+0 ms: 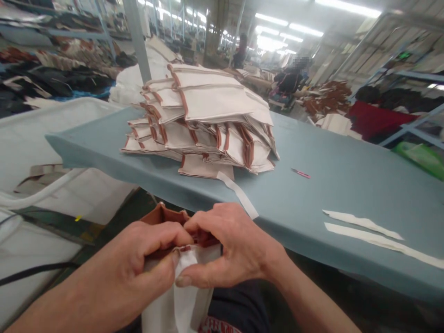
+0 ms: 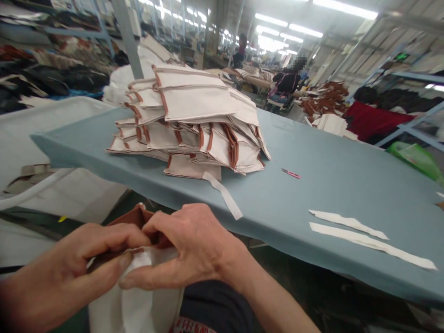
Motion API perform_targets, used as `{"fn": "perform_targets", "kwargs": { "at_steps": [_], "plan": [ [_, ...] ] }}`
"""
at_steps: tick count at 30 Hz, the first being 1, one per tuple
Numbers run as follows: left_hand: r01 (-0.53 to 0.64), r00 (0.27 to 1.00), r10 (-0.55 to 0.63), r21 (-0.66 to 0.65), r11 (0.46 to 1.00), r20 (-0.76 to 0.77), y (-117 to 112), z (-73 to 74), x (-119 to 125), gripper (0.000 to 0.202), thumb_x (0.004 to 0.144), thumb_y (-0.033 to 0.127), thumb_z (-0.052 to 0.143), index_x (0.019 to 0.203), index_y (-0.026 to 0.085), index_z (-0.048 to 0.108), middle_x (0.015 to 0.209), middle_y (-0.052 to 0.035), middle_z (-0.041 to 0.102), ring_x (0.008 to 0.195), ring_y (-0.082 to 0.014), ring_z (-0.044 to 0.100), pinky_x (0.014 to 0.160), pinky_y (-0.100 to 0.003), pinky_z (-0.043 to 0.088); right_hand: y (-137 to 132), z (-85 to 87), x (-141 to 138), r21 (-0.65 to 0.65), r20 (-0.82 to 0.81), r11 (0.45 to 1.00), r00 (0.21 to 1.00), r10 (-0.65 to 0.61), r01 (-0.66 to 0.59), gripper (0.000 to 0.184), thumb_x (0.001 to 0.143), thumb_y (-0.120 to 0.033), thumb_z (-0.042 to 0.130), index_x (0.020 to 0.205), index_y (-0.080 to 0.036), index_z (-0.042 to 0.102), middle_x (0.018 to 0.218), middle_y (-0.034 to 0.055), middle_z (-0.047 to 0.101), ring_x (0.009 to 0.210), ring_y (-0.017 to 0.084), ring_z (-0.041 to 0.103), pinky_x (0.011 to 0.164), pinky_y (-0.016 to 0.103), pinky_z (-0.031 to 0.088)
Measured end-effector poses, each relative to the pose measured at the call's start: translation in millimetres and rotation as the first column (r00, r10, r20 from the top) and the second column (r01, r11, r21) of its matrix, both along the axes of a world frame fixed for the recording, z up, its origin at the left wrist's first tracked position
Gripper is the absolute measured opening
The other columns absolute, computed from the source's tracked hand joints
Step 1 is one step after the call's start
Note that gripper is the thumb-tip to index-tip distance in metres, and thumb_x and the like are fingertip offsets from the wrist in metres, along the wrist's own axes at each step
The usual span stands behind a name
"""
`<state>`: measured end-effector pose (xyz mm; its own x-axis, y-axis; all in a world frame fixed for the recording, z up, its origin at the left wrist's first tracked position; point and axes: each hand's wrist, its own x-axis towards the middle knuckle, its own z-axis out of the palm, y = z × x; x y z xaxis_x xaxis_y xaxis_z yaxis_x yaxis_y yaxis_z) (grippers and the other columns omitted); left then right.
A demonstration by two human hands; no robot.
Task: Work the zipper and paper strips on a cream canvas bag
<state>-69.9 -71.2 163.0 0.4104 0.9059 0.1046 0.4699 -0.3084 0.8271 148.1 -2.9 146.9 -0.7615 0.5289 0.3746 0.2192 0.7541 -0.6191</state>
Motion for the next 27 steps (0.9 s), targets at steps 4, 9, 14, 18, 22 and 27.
{"fn": "perform_targets", "kwargs": {
  "at_steps": [4,9,14,18,22,27],
  "plan": [
    [-0.057,0.997,0.058,0.009,0.998,-0.058,-1.9,-3.2,-3.3,0.024,0.098,0.025,0.050,0.083,0.026,0.070,0.065,0.0100,0.068,0.055,-0.0099,0.059,0.051,-0.018,0.042,-1.8,2.3,2.1,0.010,0.124,1.000,0.992,0.022,-0.024,0.058,0.094,-0.061,0.086,0.070,-0.023,0.050,0.063,-0.0076,0.052,0.061,0.011,0.046,0.063,0.030,0.029],
    [-0.069,0.994,0.070,0.013,0.998,-0.084,-1.7,-6.4,-3.4,0.021,0.094,0.023,0.046,0.078,0.028,0.059,0.065,0.0097,0.064,0.055,-0.0107,0.058,0.050,-0.018,0.043,-2.3,0.8,0.9,-0.059,-0.014,0.995,0.997,0.074,-0.075,0.054,0.097,-0.049,0.080,0.068,-0.024,0.041,0.062,-0.0085,0.042,0.061,0.012,0.040,0.068,0.032,0.032],
    [-0.096,0.988,0.105,0.076,0.992,-0.116,0.8,-2.1,0.8,0.023,0.096,0.025,0.049,0.078,0.027,0.062,0.062,0.0101,0.062,0.051,-0.0101,0.055,0.049,-0.019,0.042,-2.5,-3.6,3.8,-0.250,-0.069,0.965,0.995,0.068,-0.083,0.038,0.099,-0.037,0.070,0.072,-0.023,0.047,0.066,-0.0081,0.046,0.059,0.010,0.042,0.060,0.028,0.028],
    [-0.058,0.988,0.079,0.156,0.986,-0.130,5.1,-10.3,-1.5,0.026,0.100,0.018,0.048,0.083,0.027,0.066,0.066,0.0098,0.067,0.053,-0.0101,0.061,0.052,-0.018,0.044,-2.1,-10.4,7.3,-0.295,-0.030,0.954,0.998,0.047,-0.054,0.037,0.103,-0.031,0.071,0.075,-0.022,0.049,0.068,-0.0086,0.046,0.060,0.009,0.040,0.060,0.027,0.027],
    [-0.003,0.995,0.036,0.338,0.941,-0.090,6.9,-23.1,-3.7,0.026,0.099,0.009,0.053,0.100,0.030,0.068,0.077,0.0102,0.076,0.060,-0.0095,0.070,0.061,-0.017,0.052,1.6,-20.3,9.7,-0.425,-0.064,0.900,0.995,0.073,-0.094,0.039,0.106,-0.040,0.073,0.077,-0.022,0.055,0.067,-0.0082,0.049,0.059,0.009,0.043,0.058,0.024,0.030],
    [0.122,0.990,-0.074,0.453,0.883,-0.122,6.6,-32.0,-5.6,0.034,0.104,0.003,0.050,0.118,0.032,0.061,0.081,0.0067,0.079,0.063,-0.0136,0.075,0.065,-0.023,0.058,2.8,-29.1,10.6,-0.694,-0.227,0.687,0.971,0.075,-0.215,0.056,0.096,-0.068,0.085,0.077,-0.020,0.061,0.065,-0.0081,0.048,0.058,0.009,0.039,0.051,0.021,0.030]
  ]
}}
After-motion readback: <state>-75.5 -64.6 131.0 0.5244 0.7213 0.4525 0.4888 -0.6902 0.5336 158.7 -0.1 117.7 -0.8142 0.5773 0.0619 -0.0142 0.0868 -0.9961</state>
